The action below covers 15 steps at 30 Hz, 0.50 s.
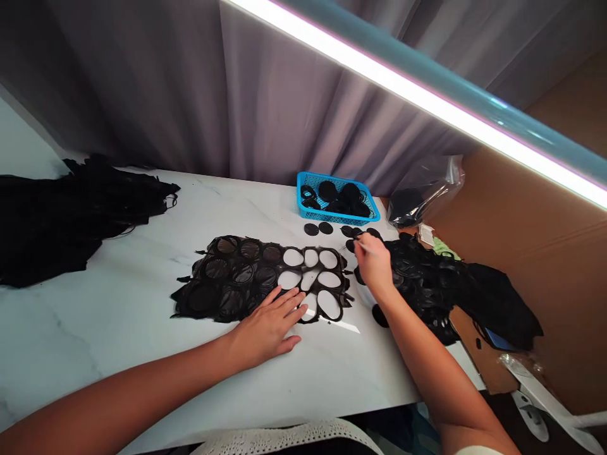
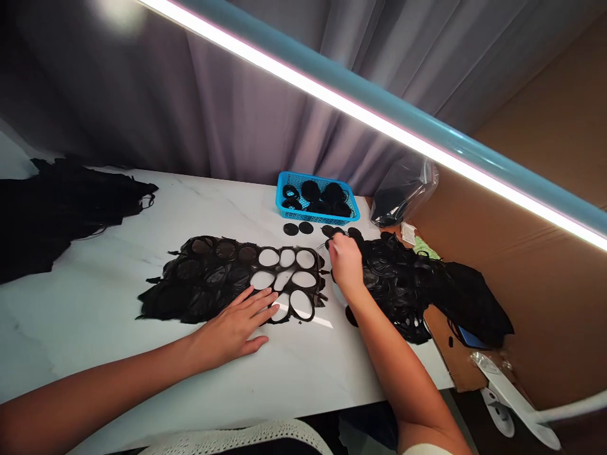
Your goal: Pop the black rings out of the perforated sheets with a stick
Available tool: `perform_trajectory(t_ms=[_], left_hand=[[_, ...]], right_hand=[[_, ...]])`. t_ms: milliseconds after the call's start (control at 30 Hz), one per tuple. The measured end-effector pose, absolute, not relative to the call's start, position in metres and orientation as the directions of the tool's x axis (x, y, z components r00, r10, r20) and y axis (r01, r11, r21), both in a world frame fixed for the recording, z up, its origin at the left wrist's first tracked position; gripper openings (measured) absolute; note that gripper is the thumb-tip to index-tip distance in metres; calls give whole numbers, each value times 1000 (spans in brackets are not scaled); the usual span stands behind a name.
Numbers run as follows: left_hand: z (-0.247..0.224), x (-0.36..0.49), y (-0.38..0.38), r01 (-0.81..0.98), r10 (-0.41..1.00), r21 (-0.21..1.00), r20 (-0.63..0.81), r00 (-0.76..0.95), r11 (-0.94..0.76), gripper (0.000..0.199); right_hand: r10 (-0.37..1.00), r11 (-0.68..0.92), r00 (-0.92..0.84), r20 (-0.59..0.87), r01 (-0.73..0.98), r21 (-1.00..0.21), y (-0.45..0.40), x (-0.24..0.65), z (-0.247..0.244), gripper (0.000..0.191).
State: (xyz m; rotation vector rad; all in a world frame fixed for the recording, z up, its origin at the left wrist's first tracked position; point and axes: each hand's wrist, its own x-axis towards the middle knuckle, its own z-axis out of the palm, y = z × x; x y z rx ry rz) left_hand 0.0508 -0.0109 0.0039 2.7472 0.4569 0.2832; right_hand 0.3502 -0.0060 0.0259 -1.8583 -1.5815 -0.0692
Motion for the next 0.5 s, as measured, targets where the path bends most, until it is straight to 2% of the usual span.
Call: perform_trajectory(t_ms=[100,133,200,267,367,500], left_hand=[[10,51,-8,255,323,410,104,941,-876,49],[12,53,-7,241,312,435,98,945,-868,48],[17,56,-6,195,277,500,94,956,-844,48],[24,57,-5,135,231,573,98,968,-809,52],[34,51,-5,94,211,621,119,970,-779,54],[30,30,-5,243,363,503,154,919,-829,48]], right_hand=[[833,-82,464,301,642,-763,9,367,31,23],[853,-71,476,216,515,-854,12,363,32,27],[903,-53,425,65,261,-964,14,345,34,33],[946,-66,323,-41,67,-996,15,320,36,37],[976,-146,146,-162,-113,-983,13,286,37,40],[968,-253,-51,-248,-156,-955,2,261,30,39]])
